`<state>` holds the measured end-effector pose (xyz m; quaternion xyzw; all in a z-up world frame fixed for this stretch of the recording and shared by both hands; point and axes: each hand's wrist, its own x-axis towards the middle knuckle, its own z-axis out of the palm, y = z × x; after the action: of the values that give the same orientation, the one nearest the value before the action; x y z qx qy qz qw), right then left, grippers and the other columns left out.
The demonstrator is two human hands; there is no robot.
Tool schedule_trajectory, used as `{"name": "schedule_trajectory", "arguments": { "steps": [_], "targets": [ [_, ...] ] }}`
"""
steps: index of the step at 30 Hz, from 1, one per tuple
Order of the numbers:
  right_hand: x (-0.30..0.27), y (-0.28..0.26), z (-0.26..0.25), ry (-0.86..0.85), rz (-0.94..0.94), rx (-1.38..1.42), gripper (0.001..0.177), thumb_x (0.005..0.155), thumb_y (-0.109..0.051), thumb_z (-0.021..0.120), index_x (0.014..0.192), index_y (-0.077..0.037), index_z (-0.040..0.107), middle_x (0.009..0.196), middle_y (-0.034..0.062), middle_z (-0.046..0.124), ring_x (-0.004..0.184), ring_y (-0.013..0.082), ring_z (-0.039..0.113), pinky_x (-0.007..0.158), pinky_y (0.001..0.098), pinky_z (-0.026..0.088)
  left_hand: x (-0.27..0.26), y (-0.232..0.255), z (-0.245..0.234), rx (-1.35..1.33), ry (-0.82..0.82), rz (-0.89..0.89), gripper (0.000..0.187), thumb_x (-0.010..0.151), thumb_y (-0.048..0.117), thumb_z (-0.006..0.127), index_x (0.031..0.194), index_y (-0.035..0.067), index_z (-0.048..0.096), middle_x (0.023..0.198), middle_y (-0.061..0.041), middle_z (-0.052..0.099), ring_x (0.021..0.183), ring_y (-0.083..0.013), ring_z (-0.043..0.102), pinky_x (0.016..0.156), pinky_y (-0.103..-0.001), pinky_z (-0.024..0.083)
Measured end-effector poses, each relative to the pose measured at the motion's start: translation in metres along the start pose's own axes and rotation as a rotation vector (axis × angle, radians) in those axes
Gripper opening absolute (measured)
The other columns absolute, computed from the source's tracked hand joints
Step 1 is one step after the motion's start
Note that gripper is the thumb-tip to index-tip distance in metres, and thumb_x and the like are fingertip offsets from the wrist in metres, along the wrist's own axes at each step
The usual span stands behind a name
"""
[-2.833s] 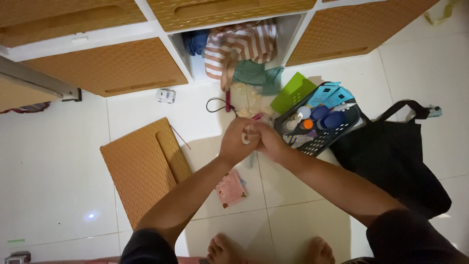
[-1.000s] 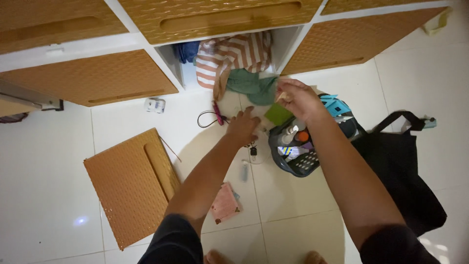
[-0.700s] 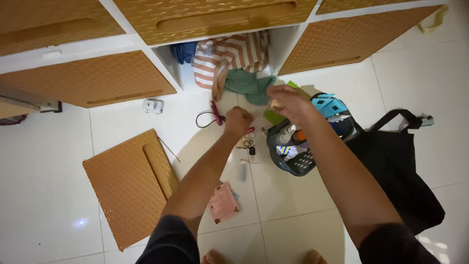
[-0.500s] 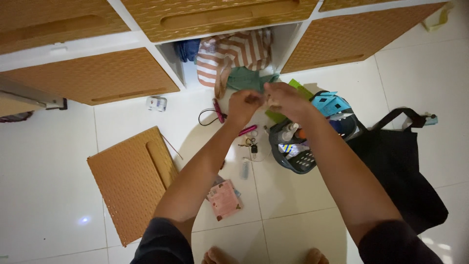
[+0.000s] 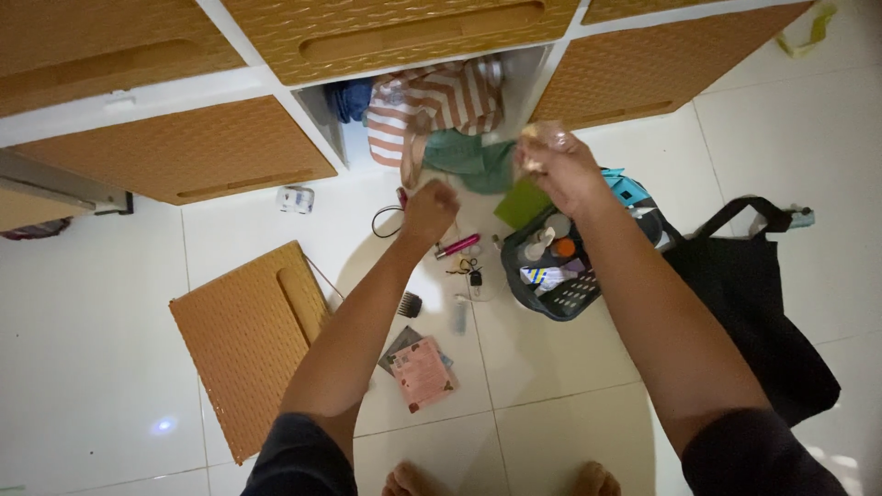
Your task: Organizing various toiletries, small accessories, and personal items from storage drawers.
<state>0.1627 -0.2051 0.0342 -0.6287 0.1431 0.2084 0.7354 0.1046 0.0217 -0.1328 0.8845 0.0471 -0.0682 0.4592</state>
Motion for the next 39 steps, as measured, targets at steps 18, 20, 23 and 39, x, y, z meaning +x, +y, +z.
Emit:
{"name": "schedule_trajectory", "arguments": {
  "steps": [18,20,23,39],
  "targets": [
    [-0.022,0.003,-0.005,-0.308,0.153,-0.562,0.04,0.085,-0.023,0.078,0.12,-0.005,0.07,0.111,0.0024,0.076,0.099,0.0149,0.073,0.085,0.033,0.062,-0.029,0.027,0.0,-0.215,0.079,0.098,0.025,0.094,0.014,0.078,0.107,0.001,0.061,0.108,-0.015,0.072,0.099,-0.0264,0.074,0.089,-0.04,0.06],
    [-0.013,0.015,-0.009,-0.357,0.131,-0.507,0.041,0.085,-0.022,0.079,0.12,-0.005,0.069,0.111,0.0023,0.074,0.099,0.0147,0.071,0.085,0.0335,0.061,-0.024,0.04,0.01,-0.525,0.08,0.079,0.026,0.092,0.01,0.08,0.106,0.001,0.06,0.104,-0.015,0.071,0.09,-0.0234,0.072,0.078,-0.036,0.059],
    [-0.04,-0.01,0.019,-0.316,0.109,-0.612,0.041,0.087,-0.025,0.08,0.121,-0.006,0.069,0.11,0.0023,0.073,0.096,0.0141,0.069,0.083,0.0315,0.058,-0.033,0.076,-0.003,-0.823,0.051,0.119,0.031,0.086,0.003,0.08,0.109,0.003,0.058,0.103,-0.013,0.069,0.086,-0.0169,0.07,0.073,-0.03,0.059],
    [-0.041,-0.003,-0.021,-0.427,0.021,-0.494,0.033,0.09,-0.015,0.078,0.119,-0.004,0.068,0.104,0.0065,0.074,0.081,0.0129,0.065,0.064,0.0284,0.054,-0.094,0.002,0.031,0.634,-0.279,0.131,0.059,0.082,0.024,0.078,0.132,0.003,0.056,0.13,-0.016,0.053,0.125,-0.0343,0.055,0.088,-0.046,0.059]
  ]
}}
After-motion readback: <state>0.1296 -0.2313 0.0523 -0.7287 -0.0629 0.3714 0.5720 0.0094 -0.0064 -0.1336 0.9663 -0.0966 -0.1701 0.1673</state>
